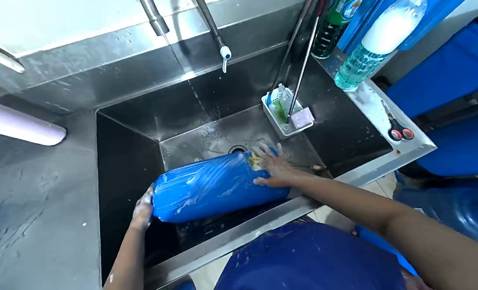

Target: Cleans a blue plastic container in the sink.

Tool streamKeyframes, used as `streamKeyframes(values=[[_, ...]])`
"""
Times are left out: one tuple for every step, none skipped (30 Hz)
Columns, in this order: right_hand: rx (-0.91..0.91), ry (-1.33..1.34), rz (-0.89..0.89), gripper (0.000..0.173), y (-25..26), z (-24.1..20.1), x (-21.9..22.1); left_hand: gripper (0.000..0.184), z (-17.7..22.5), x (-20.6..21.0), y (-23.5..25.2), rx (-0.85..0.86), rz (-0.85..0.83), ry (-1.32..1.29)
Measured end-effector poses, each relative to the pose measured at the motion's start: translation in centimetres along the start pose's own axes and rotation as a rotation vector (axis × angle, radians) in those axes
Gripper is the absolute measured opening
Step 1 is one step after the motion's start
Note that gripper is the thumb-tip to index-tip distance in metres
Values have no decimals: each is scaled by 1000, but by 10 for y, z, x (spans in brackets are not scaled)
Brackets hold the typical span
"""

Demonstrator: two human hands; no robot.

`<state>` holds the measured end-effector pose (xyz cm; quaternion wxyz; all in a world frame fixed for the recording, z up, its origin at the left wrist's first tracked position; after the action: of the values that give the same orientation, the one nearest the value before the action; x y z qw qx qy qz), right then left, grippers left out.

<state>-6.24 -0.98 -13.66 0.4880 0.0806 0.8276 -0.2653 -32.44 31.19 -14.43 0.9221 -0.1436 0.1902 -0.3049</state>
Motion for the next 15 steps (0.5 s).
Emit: streamKeyframes(values=[[22,77,43,56,-8,16,-5,52,-1,0,-1,3,0,-19],[69,136,32,49,-11,37,-10,52,-2,-2,0,0,8,-35],[134,141,-36,49,-6,59,-16,53,-3,-2,1,-6,18,-45],[193,94,-86,50,5,81,-23,53,-4,-1,3,-6,17,-47],[244,43,-78,45,21,97,-29,53,-4,-1,5,1,9,-40],[275,39,-21,35,38,105,-33,54,-4,-1,7,11,-7,-35],[277,111,34,30,51,100,-36,55,-5,-1,7,19,-18,-41],[247,228,47,29,55,86,-35,55,-5,-1,4,17,-19,-61],[216,301,-7,30,49,72,-34,54,-4,-2,1,9,-3,-95],[202,289,-94,32,39,73,-35,51,-3,-1,-5,-8,14,-137],[218,210,-208,33,28,89,-35,49,-4,1,-11,-33,35,-200],[250,118,-296,33,19,117,-34,46,-4,3,-17,-66,51,-265],[296,77,-305,33,18,146,-38,43,3,8,-20,-106,65,-324],[316,95,-217,33,27,165,-54,40,18,19,-21,-143,86,-368],[261,145,-67,34,44,163,-76,37,41,36,-21,-185,98,-400]])
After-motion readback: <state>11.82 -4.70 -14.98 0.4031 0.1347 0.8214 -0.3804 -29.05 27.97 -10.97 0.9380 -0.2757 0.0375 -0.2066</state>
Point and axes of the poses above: each hand's wrist, its own y-axis towards the middle knuckle, its own x-axis out of the palm, z = x × y, the point moved 6 cm from there along y, towards the middle knuckle, and after that the axes turned 14 degrees about -y, right-handed, at the moved point
